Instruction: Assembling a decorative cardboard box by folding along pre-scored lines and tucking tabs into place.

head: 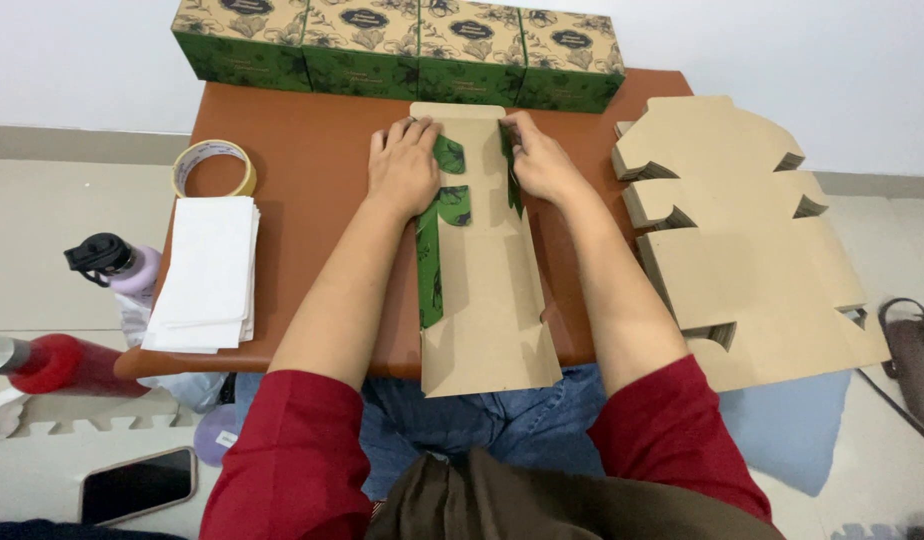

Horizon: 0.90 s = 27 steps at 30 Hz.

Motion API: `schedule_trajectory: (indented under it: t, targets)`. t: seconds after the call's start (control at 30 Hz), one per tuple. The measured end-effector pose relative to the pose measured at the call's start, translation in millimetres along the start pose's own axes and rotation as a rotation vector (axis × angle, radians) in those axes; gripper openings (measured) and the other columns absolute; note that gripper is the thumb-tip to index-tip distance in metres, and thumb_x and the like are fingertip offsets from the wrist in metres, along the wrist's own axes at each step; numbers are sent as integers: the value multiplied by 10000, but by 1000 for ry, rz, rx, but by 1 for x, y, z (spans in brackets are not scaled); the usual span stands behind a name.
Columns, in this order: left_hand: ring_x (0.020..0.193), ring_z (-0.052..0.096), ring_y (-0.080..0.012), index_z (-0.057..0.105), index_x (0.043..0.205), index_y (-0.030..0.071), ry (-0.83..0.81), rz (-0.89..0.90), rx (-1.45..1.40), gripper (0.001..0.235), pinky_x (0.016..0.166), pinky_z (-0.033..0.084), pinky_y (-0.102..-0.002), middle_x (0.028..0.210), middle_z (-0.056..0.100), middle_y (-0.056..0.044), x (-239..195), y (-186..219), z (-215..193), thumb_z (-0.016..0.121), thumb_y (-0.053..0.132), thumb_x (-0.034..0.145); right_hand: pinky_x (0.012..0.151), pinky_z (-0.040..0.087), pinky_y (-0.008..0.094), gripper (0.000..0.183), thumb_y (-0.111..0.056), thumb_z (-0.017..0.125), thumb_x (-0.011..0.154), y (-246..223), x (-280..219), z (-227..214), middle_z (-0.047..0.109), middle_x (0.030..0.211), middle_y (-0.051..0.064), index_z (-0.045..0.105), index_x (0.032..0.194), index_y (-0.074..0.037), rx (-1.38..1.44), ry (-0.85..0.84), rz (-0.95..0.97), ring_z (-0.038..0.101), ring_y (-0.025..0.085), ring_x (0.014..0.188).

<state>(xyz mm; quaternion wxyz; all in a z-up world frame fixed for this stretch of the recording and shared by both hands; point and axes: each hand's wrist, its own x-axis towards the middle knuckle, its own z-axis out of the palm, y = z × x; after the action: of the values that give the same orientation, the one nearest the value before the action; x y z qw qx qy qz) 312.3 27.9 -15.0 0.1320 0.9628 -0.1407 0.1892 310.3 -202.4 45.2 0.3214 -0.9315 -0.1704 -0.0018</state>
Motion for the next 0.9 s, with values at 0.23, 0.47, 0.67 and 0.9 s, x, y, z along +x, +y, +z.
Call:
schedule_trajectory:
  t: [0.23,0.47,0.67,0.9]
  targets:
    - [1274,464,-227,588,1367,167,-14,23,50,441,987,280,-455,1351,590,-43,2,-20,5,436,203,954,1016,454,581,446,-355,381,1080,-103,-162,-65,571,1362,300,447,1455,-123,54,99,74,549,486,1250]
    - [1123,493,-248,650,1267,148,-126,-54,298,427,882,268,-484,1221,628,-47,-15,-41,-1,469,233,891,921,525,581,714,-419,697,882,-116,-263,-55,644,1251,214,460,1494,-136,-383,-4,313,629,413,1167]
    - [1059,506,-238,718,1113,112,-146,-169,464,371,885,247,-453,1084,692,-58,-85,-18,-71,388,145,946,705,583,491,348,-158,647,920,-60,-234,-61,713,890,117,603,1264,-125,-667,37,246,728,348,878]
    - [1030,498,-278,729,1028,77,-137,-235,551,364,899,248,-451,982,698,-113,-154,14,-97,376,144,966,743,573,560,338,-165,539,917,35,-142,-79,742,870,167,654,1235,-182,-849,-16,121,749,406,879]
